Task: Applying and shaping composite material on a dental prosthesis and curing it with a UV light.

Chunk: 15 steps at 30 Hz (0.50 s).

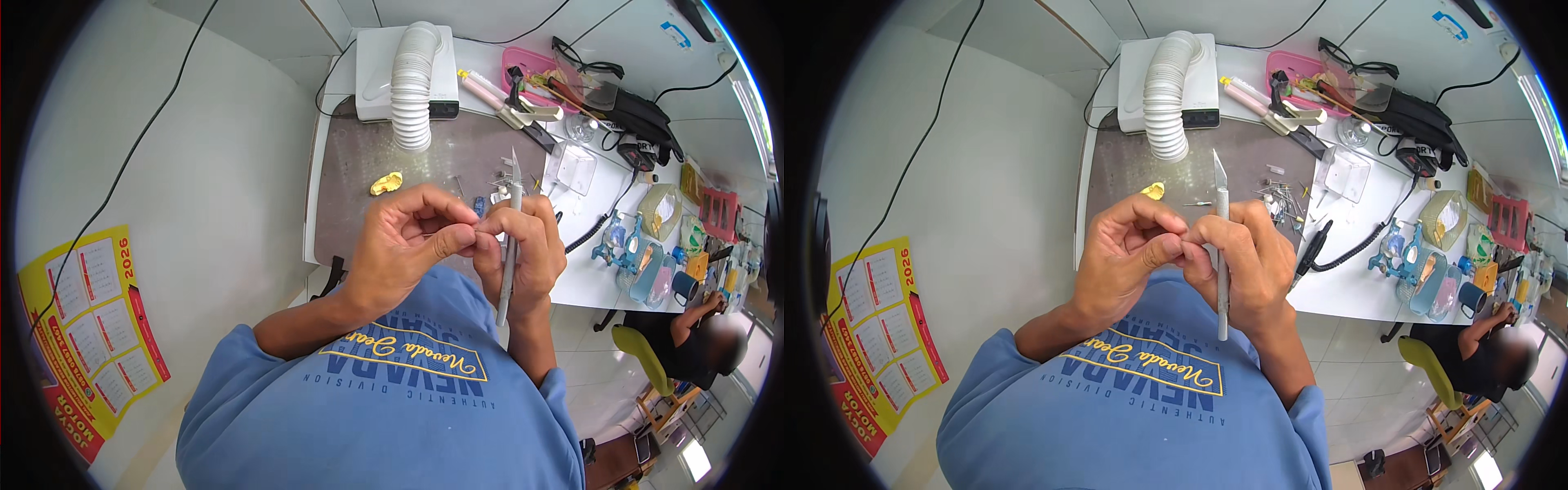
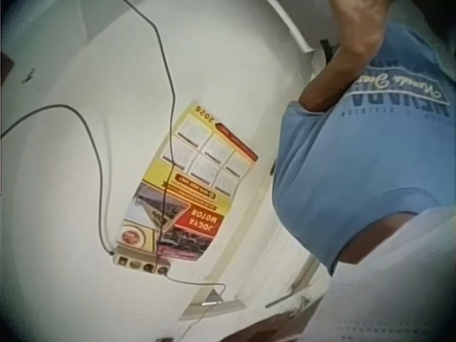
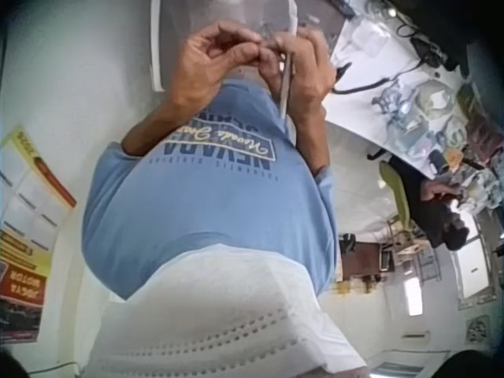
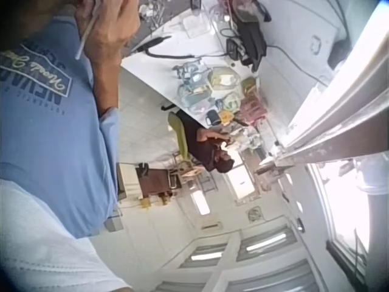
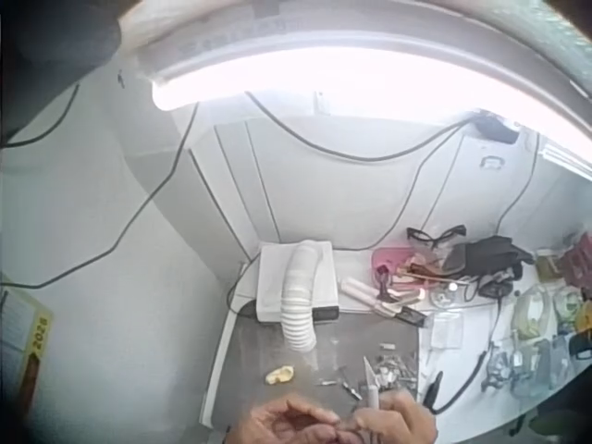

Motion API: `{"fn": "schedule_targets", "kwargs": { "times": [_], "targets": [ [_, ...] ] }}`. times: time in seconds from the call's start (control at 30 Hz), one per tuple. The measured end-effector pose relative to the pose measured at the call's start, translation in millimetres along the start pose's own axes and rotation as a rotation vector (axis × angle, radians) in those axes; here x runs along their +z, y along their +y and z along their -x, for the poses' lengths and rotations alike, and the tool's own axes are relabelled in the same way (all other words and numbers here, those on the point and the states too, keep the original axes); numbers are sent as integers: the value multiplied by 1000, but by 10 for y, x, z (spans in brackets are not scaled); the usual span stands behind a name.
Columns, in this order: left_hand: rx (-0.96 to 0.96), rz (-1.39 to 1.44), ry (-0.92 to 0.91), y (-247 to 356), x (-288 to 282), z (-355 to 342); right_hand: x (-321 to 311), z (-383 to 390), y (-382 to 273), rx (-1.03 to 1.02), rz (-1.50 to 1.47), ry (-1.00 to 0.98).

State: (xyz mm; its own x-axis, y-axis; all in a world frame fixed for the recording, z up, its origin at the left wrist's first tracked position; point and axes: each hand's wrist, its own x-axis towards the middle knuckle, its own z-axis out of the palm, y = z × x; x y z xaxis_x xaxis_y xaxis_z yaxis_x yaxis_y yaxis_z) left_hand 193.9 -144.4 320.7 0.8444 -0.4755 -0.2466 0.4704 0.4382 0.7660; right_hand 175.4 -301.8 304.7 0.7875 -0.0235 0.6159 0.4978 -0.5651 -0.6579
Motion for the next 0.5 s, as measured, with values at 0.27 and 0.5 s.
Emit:
{"fn": "schedule_targets", "kwargs": {
  "times": [0.27,0.5],
  "targets": [
    [326,-416,-38,33,27,-43,-30,56,-78,191,-256,97],
    [183,57,-80,247,56,45,-288,-189,-412,384,-574,131]
  ]
}}
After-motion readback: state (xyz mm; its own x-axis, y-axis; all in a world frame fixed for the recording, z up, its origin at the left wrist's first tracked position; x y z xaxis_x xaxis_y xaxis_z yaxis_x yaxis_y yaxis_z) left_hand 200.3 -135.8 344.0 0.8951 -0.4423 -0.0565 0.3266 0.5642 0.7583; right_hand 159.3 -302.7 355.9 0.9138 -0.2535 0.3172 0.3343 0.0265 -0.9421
